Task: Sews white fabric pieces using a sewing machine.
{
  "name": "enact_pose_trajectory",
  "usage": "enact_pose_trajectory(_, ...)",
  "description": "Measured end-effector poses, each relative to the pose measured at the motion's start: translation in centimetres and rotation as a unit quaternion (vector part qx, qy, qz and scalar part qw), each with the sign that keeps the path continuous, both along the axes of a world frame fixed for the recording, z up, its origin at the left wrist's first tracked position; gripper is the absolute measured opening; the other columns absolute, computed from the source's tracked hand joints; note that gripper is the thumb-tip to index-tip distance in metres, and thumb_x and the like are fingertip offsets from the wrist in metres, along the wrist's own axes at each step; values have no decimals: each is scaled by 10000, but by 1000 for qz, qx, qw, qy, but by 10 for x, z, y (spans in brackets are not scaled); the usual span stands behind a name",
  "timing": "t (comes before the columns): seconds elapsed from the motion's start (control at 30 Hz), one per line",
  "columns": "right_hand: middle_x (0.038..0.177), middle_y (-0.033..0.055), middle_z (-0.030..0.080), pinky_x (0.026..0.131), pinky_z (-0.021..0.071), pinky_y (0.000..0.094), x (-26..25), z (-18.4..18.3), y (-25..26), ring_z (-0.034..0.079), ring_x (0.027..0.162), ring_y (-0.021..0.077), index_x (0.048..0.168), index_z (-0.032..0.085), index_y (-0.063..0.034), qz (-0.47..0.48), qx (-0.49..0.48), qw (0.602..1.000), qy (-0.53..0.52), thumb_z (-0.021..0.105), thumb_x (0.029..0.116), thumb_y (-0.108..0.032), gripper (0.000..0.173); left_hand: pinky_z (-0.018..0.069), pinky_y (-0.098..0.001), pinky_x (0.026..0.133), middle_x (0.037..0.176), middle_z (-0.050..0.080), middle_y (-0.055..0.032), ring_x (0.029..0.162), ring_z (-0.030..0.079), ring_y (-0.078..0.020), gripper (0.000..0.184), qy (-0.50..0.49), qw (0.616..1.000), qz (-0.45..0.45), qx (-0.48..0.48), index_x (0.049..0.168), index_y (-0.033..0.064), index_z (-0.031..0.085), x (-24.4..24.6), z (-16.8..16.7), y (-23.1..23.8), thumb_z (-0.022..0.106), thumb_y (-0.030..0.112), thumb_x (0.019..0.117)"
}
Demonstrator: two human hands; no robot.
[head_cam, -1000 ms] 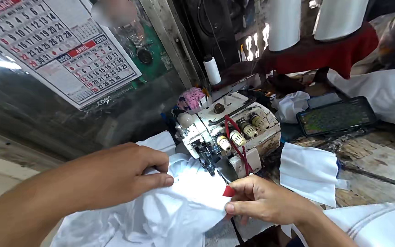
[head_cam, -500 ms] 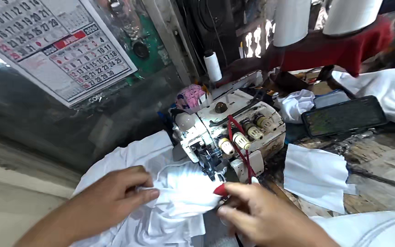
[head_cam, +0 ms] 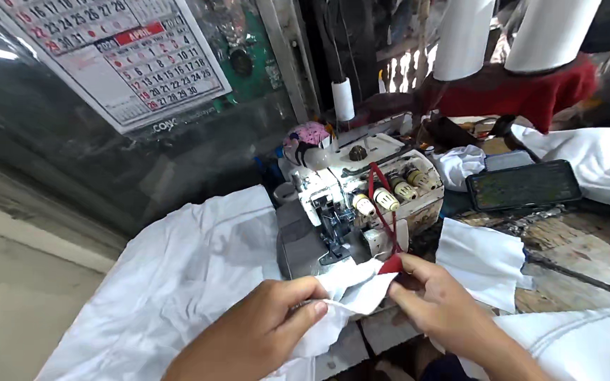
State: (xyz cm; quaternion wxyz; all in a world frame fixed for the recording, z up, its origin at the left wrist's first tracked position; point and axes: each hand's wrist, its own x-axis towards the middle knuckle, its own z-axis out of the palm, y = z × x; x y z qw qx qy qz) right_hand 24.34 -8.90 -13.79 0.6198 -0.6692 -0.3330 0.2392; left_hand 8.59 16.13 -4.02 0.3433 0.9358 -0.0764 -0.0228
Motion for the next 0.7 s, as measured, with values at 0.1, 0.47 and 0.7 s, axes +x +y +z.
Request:
enact_pose_trajectory(0.1,991,16,747,667,658,373,-14,0,-12,740,814,177,1096,730,-127,51,47,998,-10,693,985,-385,283,568,-259,675,865,699,54,761,656,-63,262,-20,997,66,-39,1032,169,719,-12,-3,6,568,383,1046)
enact_pose_trajectory(0.47,904,18,753,655,630,309,-35,8,-6,728,760,157,1092,739,-132,-70,-5,998,2,738,927,-262,210,586,-240,781,947,726,114,868,679,-10,217,-71,993,97,15,1079,224,732,-29,-19,-16,567,359,1040)
enact_pose_trajectory(0.7,924,-39,734,663,618,304,-39,-1,-2,705,767,123,1133,703,-206,-82,14,993,-81,680,975,-327,201,592,-247,789,938,727,98,857,679,-2,247,-76,994,58,59,1077,209,745,-27,-27,-39,591,398,1034)
